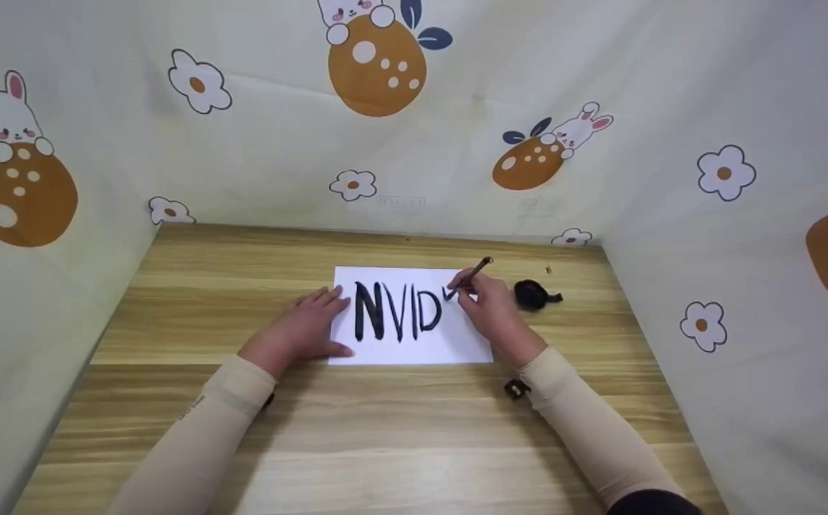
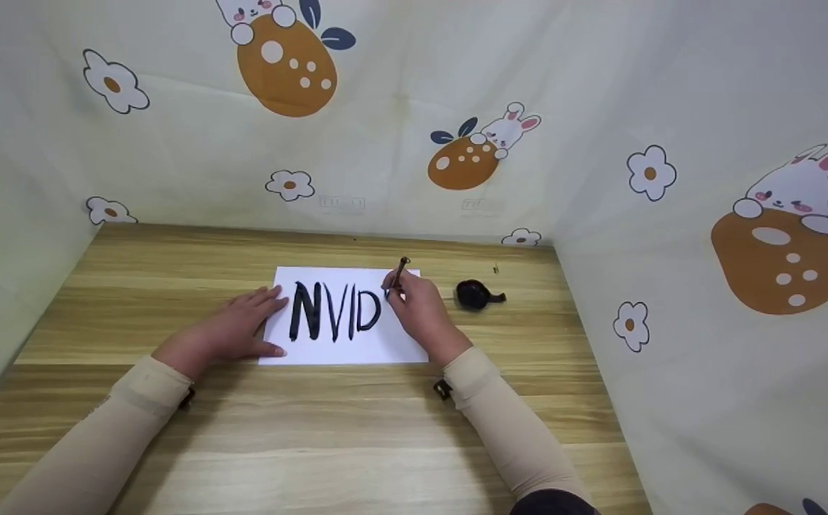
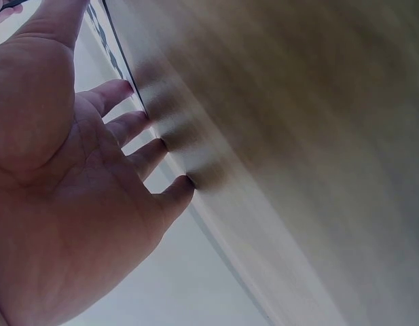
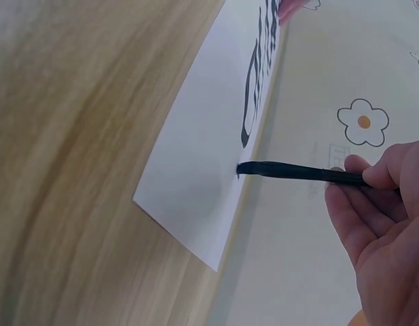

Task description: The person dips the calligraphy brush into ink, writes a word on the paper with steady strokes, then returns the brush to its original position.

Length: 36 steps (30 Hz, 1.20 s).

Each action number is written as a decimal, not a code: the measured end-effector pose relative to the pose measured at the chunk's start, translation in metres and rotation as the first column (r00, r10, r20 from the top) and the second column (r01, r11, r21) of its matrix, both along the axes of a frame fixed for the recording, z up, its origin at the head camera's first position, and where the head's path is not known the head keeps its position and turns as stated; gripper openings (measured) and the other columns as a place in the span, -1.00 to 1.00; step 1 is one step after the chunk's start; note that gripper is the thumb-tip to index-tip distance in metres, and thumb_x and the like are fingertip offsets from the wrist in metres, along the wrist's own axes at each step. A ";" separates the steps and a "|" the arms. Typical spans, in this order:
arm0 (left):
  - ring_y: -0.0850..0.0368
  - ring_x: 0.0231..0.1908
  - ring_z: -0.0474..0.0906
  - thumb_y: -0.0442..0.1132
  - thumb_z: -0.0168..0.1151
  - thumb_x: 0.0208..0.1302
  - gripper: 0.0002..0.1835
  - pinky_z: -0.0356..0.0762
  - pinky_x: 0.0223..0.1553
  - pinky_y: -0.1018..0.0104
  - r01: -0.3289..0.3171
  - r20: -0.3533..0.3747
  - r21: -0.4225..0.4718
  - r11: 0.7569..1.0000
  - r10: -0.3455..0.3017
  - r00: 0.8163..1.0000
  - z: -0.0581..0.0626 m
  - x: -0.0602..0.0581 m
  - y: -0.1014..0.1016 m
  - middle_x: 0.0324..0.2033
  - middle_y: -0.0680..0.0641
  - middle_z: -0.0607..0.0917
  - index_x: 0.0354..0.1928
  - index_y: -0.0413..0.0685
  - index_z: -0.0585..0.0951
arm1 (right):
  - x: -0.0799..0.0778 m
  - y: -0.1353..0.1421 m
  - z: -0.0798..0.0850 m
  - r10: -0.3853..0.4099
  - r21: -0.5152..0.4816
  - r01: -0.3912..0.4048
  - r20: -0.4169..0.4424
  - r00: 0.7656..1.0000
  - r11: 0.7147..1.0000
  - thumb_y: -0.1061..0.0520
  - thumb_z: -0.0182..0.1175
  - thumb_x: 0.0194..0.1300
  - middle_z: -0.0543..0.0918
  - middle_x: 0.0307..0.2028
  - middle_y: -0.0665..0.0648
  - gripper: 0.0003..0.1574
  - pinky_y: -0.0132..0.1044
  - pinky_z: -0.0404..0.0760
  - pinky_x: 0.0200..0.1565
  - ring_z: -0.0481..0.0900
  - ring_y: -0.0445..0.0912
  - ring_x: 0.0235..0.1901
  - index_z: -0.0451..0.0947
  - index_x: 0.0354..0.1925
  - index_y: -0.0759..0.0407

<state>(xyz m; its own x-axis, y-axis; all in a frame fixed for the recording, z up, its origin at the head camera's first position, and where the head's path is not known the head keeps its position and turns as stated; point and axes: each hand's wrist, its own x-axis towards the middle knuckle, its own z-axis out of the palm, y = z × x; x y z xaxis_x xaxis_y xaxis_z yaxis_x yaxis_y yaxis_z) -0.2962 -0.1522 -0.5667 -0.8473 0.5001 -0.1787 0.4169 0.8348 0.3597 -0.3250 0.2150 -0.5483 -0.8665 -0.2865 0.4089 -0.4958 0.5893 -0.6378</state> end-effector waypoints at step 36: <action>-0.39 0.71 -0.03 0.33 0.51 0.34 0.15 0.02 0.57 -0.55 -0.026 0.010 0.005 1.000 0.026 1.000 -0.001 0.000 0.000 0.74 -0.28 0.12 0.72 -0.18 0.27 | 0.012 0.002 0.003 0.066 -0.018 -0.066 0.041 0.997 0.998 0.50 0.25 0.36 0.86 -0.20 0.18 -0.77 -0.07 0.83 0.03 0.86 0.07 -0.12 0.74 -0.18 0.27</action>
<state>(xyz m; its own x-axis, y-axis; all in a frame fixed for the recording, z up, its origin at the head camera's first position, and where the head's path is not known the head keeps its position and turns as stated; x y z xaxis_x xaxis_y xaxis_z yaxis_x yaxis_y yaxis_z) -0.2961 -0.1521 -0.5673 -0.8582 0.4790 -0.1843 0.3917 0.8433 0.3681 -0.3129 0.2174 -0.5452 -0.8621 -0.3370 0.3785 -0.5064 0.5450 -0.6682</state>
